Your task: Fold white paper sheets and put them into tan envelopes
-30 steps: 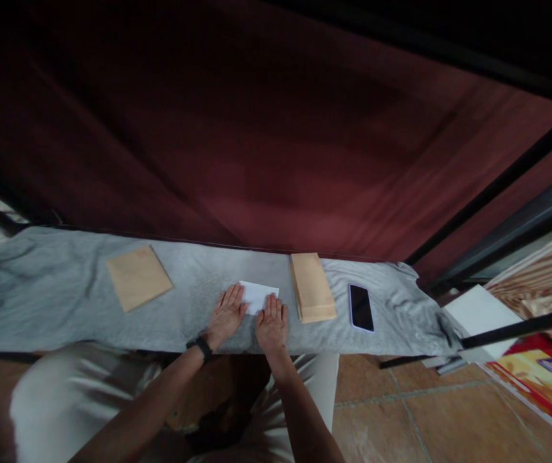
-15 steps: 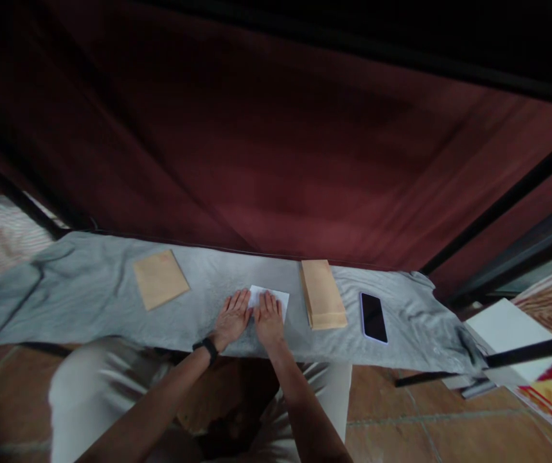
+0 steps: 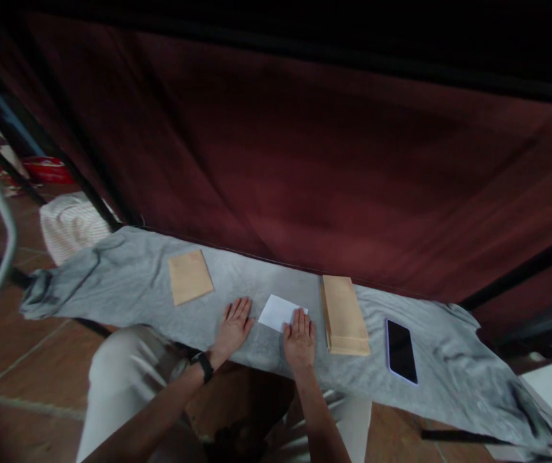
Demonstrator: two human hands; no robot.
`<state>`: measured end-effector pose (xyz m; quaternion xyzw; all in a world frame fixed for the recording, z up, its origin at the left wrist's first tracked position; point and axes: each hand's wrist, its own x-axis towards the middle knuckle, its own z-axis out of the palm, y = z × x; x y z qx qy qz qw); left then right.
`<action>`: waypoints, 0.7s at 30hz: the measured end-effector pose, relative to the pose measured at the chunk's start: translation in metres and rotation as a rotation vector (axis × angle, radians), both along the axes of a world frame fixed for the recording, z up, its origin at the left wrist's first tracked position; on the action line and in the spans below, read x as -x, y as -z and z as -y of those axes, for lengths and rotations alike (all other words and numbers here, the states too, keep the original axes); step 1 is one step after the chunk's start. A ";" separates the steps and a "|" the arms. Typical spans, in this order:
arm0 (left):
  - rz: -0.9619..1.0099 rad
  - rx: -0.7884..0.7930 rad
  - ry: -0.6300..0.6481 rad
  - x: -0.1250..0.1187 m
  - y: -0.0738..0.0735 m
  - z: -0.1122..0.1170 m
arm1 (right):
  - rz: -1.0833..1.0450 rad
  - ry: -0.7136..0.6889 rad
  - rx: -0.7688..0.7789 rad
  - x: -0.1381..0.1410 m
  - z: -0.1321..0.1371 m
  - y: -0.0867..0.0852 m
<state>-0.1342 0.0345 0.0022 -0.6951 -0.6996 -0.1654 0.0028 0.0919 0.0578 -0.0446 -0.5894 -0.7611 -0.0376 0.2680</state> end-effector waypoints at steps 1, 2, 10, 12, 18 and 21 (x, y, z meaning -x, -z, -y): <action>-0.008 -0.032 -0.068 0.015 -0.004 0.002 | 0.006 0.000 -0.001 0.000 0.000 0.001; -0.024 -0.065 -0.131 0.032 -0.009 0.005 | 0.014 0.000 0.000 0.000 0.000 0.001; -0.098 0.028 -0.428 0.135 -0.034 0.014 | 0.096 0.028 0.010 0.000 0.002 0.001; -0.150 0.049 -0.388 0.139 -0.036 0.012 | 0.090 0.033 0.018 0.001 0.002 0.001; -0.216 -0.031 -0.201 0.113 -0.047 0.015 | -0.031 -0.007 0.041 -0.004 0.003 -0.006; -0.187 -0.092 -0.018 0.067 -0.047 0.029 | -0.269 -0.067 0.092 0.001 0.008 -0.018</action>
